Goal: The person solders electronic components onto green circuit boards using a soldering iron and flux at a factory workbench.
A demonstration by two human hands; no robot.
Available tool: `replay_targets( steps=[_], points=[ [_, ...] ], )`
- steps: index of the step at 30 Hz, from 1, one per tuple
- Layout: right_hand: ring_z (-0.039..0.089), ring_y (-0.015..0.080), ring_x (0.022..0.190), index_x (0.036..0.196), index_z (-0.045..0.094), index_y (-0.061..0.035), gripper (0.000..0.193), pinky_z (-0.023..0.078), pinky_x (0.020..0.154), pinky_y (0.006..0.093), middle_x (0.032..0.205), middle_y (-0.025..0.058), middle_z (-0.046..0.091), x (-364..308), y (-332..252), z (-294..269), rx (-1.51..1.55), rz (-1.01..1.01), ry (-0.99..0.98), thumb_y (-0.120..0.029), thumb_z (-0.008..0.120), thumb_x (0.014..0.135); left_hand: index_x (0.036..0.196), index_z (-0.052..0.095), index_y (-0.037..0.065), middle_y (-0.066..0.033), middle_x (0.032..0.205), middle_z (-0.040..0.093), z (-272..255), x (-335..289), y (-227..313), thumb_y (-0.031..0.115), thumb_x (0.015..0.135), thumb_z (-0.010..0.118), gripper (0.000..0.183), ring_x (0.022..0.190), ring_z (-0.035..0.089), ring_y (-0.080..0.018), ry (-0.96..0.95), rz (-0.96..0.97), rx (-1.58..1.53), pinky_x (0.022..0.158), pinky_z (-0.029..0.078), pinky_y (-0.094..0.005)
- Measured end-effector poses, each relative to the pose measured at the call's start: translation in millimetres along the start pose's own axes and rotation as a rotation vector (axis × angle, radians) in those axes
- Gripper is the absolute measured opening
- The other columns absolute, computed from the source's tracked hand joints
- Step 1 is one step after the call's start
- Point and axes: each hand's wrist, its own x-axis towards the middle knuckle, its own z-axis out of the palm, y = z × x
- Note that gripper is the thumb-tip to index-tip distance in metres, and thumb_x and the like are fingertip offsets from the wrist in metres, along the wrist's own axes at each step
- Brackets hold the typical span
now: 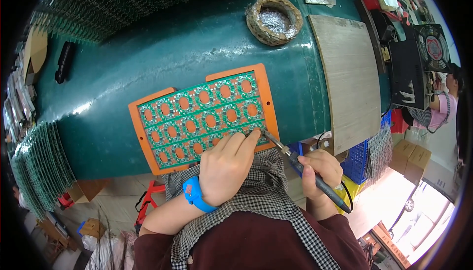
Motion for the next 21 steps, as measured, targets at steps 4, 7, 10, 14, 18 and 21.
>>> replay_targets(
  steps=[4,7,10,14,18,21],
  points=[
    [0.058,0.0227,0.048,0.075,0.063,0.0018,0.008,0.047,0.046,0.0302,0.062,0.0110,0.060,-5,-6,-5,-0.028,0.048,-0.021,-0.005,0.061,0.072,0.103,0.063,0.002,-0.0073,0.069,0.051,-5,-2,1,-0.005,0.076,0.064,0.028,0.058,0.054,-0.0221,0.025,0.013,0.001,0.049,0.043,-0.0336],
    [0.057,0.0224,0.047,0.075,0.063,0.0020,0.008,0.047,0.045,0.0306,0.060,0.0111,0.060,-10,-4,-3,0.040,0.021,0.097,-0.005,0.060,0.073,0.098,0.063,0.002,-0.0079,0.067,0.053,-8,-7,1,-0.005,0.075,0.065,0.024,0.056,0.054,-0.0228,0.082,-0.024,-0.031,0.049,0.042,-0.0333],
    [0.057,0.0221,0.046,0.075,0.063,0.0023,0.008,0.047,0.045,0.0304,0.059,0.0109,0.059,-5,-3,2,0.057,0.006,0.052,-0.005,0.060,0.073,0.094,0.062,0.002,-0.0090,0.068,0.055,-7,-11,0,-0.005,0.076,0.065,0.020,0.055,0.055,-0.0236,0.100,-0.053,-0.043,0.048,0.043,-0.0330],
    [0.058,0.0219,0.047,0.075,0.063,0.0022,0.008,0.047,0.044,0.0296,0.060,0.0103,0.060,-3,-2,6,0.036,-0.015,-0.008,-0.006,0.061,0.073,0.093,0.062,0.002,-0.0097,0.070,0.057,-5,-11,-2,-0.004,0.076,0.065,0.018,0.056,0.057,-0.0243,0.096,-0.040,-0.046,0.048,0.043,-0.0328],
    [0.058,0.0219,0.047,0.076,0.064,0.0021,0.009,0.047,0.044,0.0291,0.060,0.0099,0.060,-2,-1,7,0.054,-0.018,-0.028,-0.006,0.062,0.072,0.094,0.062,0.002,-0.0094,0.071,0.058,-5,-13,-2,-0.003,0.076,0.066,0.019,0.056,0.057,-0.0247,0.076,-0.048,-0.031,0.047,0.043,-0.0331],
    [0.058,0.0219,0.047,0.075,0.064,0.0020,0.009,0.047,0.045,0.0291,0.060,0.0099,0.060,-4,-1,8,0.047,-0.023,-0.028,-0.007,0.062,0.073,0.093,0.063,0.002,-0.0088,0.069,0.056,-5,-13,-4,-0.003,0.076,0.066,0.018,0.056,0.056,-0.0246,0.085,-0.041,-0.031,0.047,0.042,-0.0332]
  ],
)
